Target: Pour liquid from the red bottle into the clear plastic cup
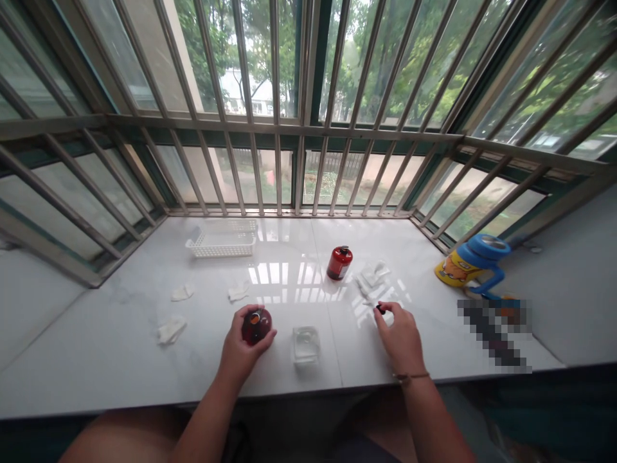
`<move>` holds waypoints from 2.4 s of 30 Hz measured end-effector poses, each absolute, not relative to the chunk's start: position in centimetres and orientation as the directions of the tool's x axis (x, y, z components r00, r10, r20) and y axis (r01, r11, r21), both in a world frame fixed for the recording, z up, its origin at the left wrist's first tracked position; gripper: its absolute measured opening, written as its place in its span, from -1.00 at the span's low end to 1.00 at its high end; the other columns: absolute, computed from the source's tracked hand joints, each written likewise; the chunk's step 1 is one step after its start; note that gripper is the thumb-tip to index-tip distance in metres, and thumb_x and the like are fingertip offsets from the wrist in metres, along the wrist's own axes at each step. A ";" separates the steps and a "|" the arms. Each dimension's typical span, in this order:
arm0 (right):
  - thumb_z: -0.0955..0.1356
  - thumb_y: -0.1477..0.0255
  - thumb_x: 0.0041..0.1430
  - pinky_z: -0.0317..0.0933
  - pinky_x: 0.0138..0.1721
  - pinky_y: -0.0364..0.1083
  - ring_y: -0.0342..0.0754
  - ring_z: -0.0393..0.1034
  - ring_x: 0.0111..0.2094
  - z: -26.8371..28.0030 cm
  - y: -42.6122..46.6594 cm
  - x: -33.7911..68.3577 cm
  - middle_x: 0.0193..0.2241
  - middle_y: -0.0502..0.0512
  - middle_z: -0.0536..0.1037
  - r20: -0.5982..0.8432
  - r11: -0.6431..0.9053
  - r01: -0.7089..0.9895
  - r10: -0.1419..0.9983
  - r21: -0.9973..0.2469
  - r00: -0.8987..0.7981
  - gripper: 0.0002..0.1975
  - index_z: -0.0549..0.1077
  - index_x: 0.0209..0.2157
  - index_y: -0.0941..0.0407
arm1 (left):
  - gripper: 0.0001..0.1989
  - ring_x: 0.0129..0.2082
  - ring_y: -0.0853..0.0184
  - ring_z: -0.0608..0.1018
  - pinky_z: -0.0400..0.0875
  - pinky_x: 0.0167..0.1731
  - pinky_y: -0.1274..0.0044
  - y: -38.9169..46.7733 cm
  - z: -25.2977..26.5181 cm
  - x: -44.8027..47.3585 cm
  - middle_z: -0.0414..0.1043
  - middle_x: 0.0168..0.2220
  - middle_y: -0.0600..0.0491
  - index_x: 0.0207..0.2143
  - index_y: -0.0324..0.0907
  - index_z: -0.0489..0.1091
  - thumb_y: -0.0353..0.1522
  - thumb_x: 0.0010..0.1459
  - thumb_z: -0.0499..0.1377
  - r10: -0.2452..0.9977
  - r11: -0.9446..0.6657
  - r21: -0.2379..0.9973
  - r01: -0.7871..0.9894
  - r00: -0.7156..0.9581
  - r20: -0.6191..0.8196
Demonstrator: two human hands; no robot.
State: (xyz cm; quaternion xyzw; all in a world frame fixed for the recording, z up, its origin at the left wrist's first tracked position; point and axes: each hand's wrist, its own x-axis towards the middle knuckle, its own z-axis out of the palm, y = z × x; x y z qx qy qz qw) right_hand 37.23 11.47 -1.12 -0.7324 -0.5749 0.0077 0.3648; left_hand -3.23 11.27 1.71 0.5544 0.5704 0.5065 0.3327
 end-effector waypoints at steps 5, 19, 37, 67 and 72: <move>0.30 0.12 0.25 0.33 0.09 0.25 0.31 0.43 0.01 -3.4 10.9 42.4 -0.10 0.33 0.64 0.382 -0.166 0.847 0.837 -0.506 0.392 -0.73 0.43 -0.28 0.02 | -0.39 0.07 0.06 0.65 0.59 0.12 0.20 11.2 2.2 -3.0 0.56 0.14 -0.06 0.09 -0.01 0.40 -0.11 0.03 0.48 0.969 -0.115 0.945 0.305 -0.174 0.174; 0.48 0.14 0.32 0.19 0.40 0.27 0.19 0.30 0.38 -0.4 8.9 30.9 0.36 0.24 0.41 0.274 0.325 0.601 0.945 -0.730 -0.178 -0.39 0.39 0.32 -0.02 | -0.42 0.04 0.07 0.67 0.62 0.07 0.22 10.8 3.1 -2.6 0.58 0.10 -0.04 0.07 -0.02 0.41 -0.10 0.03 0.47 0.965 -0.109 0.937 0.332 -0.193 0.181; 0.64 0.32 -0.01 0.35 0.21 0.14 0.14 0.49 0.10 0.5 8.3 24.1 0.08 0.11 0.54 0.023 0.092 0.365 0.981 -0.926 -0.191 -0.28 0.37 0.15 0.01 | -0.35 0.09 0.03 0.66 0.58 0.15 0.16 9.0 2.0 -3.3 0.54 0.14 -0.11 0.09 -0.06 0.35 -0.12 0.03 0.51 0.989 -0.115 0.939 0.323 -0.047 0.137; 0.66 0.28 -0.04 0.44 0.17 0.14 0.15 0.52 0.10 2.2 5.5 26.7 0.12 0.13 0.53 -0.008 0.003 0.198 0.998 -0.980 -0.055 -0.26 0.38 0.14 -0.02 | -0.10 0.50 -0.15 0.22 0.24 0.42 -0.08 7.0 1.9 -2.7 0.02 0.54 -0.21 0.52 0.05 -0.06 -0.16 0.30 0.35 0.925 -0.379 0.786 0.489 0.231 0.302; 0.66 0.28 -0.05 0.46 0.14 0.13 0.15 0.54 0.08 2.8 5.2 26.9 0.13 0.14 0.53 -0.020 -0.012 0.194 0.999 -0.981 -0.044 -0.25 0.38 0.14 -0.02 | -0.27 0.48 -0.05 0.29 0.25 0.44 0.00 7.3 3.0 -2.5 0.16 0.48 -0.15 0.51 0.09 0.00 -0.23 0.41 0.23 0.931 -0.328 0.853 0.405 0.291 0.220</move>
